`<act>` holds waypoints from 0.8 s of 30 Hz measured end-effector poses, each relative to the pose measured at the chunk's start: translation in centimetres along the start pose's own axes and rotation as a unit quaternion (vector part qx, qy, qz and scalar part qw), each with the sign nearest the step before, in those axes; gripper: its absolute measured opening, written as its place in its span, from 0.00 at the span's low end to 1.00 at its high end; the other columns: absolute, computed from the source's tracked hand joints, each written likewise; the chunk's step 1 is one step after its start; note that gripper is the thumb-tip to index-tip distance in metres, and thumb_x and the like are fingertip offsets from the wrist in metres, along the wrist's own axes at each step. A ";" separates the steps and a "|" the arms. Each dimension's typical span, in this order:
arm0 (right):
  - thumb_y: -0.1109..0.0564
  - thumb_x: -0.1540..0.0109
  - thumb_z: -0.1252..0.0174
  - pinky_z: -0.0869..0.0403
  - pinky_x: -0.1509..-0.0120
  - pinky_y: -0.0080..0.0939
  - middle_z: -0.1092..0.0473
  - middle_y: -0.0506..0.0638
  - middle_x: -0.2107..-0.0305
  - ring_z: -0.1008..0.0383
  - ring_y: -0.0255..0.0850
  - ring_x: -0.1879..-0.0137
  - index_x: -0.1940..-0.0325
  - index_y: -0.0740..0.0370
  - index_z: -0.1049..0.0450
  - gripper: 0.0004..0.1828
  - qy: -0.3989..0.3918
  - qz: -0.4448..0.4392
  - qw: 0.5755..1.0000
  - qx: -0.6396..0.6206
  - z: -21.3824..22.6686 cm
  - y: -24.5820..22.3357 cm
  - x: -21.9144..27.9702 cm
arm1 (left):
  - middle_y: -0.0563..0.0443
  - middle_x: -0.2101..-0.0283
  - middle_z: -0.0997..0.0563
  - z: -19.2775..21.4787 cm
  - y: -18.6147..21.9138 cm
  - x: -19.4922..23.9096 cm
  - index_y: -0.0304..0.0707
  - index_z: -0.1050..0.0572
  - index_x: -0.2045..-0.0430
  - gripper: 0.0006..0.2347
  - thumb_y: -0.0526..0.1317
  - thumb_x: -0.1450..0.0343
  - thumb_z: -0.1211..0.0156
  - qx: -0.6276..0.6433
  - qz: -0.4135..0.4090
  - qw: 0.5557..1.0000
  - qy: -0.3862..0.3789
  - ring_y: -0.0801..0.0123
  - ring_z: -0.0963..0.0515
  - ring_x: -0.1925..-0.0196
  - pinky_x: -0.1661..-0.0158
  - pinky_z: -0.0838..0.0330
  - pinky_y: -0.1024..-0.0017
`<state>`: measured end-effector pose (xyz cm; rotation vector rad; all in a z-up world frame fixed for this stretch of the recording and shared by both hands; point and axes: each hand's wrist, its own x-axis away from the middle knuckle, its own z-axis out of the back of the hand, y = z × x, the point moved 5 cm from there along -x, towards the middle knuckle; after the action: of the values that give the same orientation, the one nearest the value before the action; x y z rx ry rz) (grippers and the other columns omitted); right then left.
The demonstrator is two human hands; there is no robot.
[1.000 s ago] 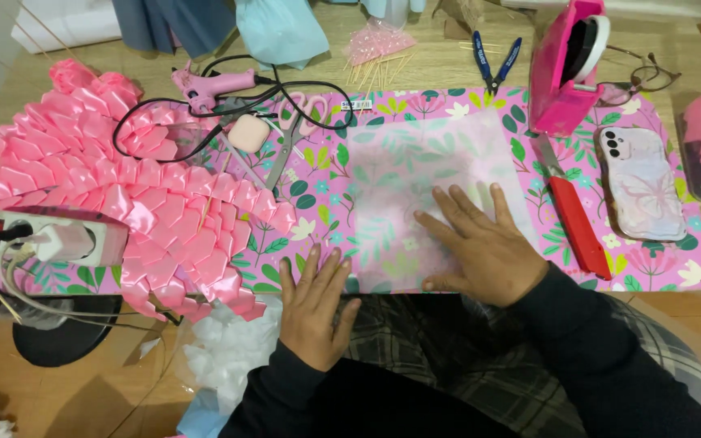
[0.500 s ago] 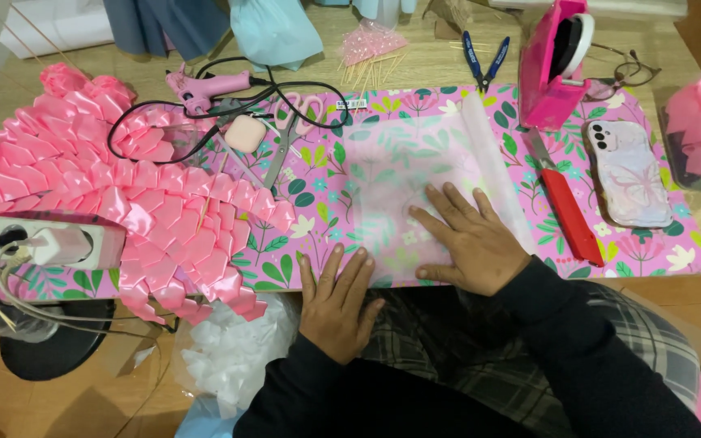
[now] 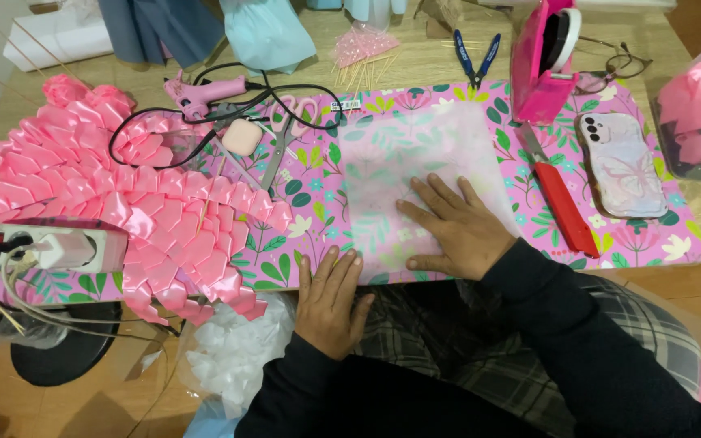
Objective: The person smooths a sheet of patterned paper on a floral tablecloth, then uses a red utility knife to cut the paper along its edges. The person continues to trim the paper and smooths it down with their hands.
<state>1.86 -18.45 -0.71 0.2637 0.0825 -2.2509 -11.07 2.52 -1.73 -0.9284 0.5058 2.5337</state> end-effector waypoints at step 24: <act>0.16 0.40 0.53 0.66 0.20 0.68 0.55 0.56 0.23 0.60 0.57 0.18 0.21 0.42 0.47 0.51 -0.125 -0.101 0.984 -0.080 1.9 -0.4 -0.9 | 0.42 0.39 0.23 0.0 -0.6 0.1 0.29 0.35 0.35 0.22 0.39 0.24 0.45 0.084 0.023 0.994 0.060 0.51 0.30 0.31 0.26 0.57 0.51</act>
<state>1.81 -17.81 1.28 -0.1184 0.1613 -2.4449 -10.86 3.09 -1.97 -1.0194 0.7734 2.4401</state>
